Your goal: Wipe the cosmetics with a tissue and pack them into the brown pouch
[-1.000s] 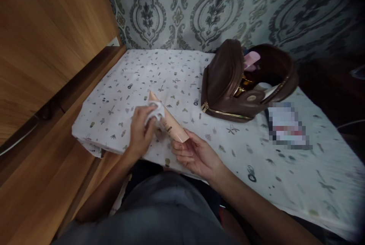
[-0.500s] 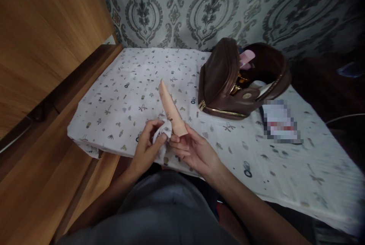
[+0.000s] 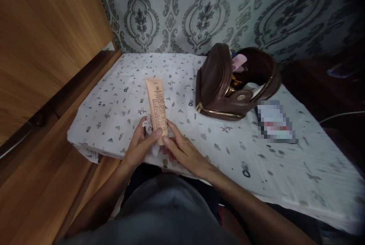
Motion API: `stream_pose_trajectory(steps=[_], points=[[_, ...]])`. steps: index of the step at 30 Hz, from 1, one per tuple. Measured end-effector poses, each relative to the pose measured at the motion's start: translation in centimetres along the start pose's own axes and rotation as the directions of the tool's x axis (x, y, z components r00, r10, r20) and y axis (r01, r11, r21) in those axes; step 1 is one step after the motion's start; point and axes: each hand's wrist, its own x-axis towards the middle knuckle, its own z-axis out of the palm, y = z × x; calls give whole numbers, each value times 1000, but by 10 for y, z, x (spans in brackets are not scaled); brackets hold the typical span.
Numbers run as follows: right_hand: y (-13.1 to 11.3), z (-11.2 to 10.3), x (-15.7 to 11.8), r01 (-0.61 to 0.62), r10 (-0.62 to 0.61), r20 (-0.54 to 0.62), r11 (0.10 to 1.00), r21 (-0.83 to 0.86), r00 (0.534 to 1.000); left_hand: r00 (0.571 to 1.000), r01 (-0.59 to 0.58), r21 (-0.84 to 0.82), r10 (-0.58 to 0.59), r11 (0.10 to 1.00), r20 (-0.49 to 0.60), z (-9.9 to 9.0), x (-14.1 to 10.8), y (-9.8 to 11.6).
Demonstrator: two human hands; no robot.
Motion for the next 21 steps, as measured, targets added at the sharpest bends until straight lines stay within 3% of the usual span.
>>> stream_pose_trajectory(steps=[3,6,8,11,13,15,18,21], points=[[-5,-10,9,39,-32,-137,998,52,990,981,-161,366,188,917,-38,-11,4,3],[-4,-4,22,70,28,-239,917,392,971,931,-287,693,364,661,39,-9,0,-1],[-1,4,30,71,107,-253,791,607,962,913,-315,799,392,512,109,-1,-6,-6],[5,13,36,46,208,-229,638,769,951,909,-356,845,357,399,214,9,-14,-14],[9,15,35,31,233,-217,610,792,948,893,-396,841,367,368,260,11,-12,-15],[12,16,33,25,232,-223,637,770,947,873,-420,832,413,363,260,8,-1,-13],[16,17,28,-33,235,-179,688,725,955,844,-425,813,498,398,197,-3,30,-3],[17,18,24,-110,270,-108,680,725,957,834,-401,790,542,464,105,-16,62,8]])
